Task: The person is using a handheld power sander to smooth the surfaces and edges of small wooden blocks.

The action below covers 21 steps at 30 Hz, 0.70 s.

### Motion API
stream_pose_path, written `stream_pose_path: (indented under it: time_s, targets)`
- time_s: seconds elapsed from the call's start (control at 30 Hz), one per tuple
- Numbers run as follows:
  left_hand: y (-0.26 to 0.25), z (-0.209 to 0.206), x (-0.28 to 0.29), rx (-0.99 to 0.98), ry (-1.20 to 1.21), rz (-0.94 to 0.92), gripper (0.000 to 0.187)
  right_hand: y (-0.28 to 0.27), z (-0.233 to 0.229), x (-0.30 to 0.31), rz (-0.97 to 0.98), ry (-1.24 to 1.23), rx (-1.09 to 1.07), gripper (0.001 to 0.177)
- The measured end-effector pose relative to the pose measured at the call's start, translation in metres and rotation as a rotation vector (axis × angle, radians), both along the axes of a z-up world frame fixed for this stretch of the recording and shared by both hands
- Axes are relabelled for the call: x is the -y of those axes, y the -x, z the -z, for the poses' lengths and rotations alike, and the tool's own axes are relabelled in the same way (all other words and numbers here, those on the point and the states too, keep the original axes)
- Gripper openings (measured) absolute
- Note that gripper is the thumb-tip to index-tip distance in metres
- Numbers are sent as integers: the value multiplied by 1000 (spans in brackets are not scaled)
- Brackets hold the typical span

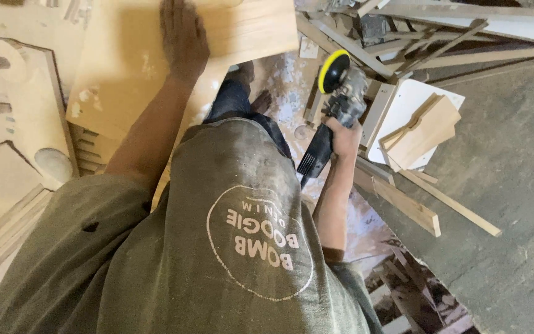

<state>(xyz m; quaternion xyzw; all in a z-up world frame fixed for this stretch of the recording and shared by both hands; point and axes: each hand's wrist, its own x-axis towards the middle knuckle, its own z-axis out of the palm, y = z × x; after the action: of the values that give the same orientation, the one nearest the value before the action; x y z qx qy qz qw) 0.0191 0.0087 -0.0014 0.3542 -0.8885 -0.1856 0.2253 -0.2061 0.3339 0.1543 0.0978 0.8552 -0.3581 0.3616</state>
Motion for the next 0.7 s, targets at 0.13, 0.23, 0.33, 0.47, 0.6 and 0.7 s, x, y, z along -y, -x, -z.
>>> stream_pose_path:
  time_s: [0.13, 0.23, 0.33, 0.47, 0.6, 0.7]
  targets:
    - [-50, -16, -24, 133, 284, -239, 17, -13, -1, -15, 296, 189, 65, 25]
    - [-80, -11, -50, 245, 293, -336, 28, -8, 17, -41, 267, 201, 88, 24]
    - [-72, -2, -65, 322, -237, -430, 38, -16, 25, -49, 288, 300, 54, 25]
    - [-7, 39, -83, 157, -901, -440, 46, -26, 25, -48, 394, 445, -3, 20]
    - [66, -49, -54, 134, -1377, -410, 53, -19, 39, -60, 400, 482, 16, 23]
    - [94, 43, -19, 83, -513, -5, 61, -20, 42, -62, 433, 528, 61, 32]
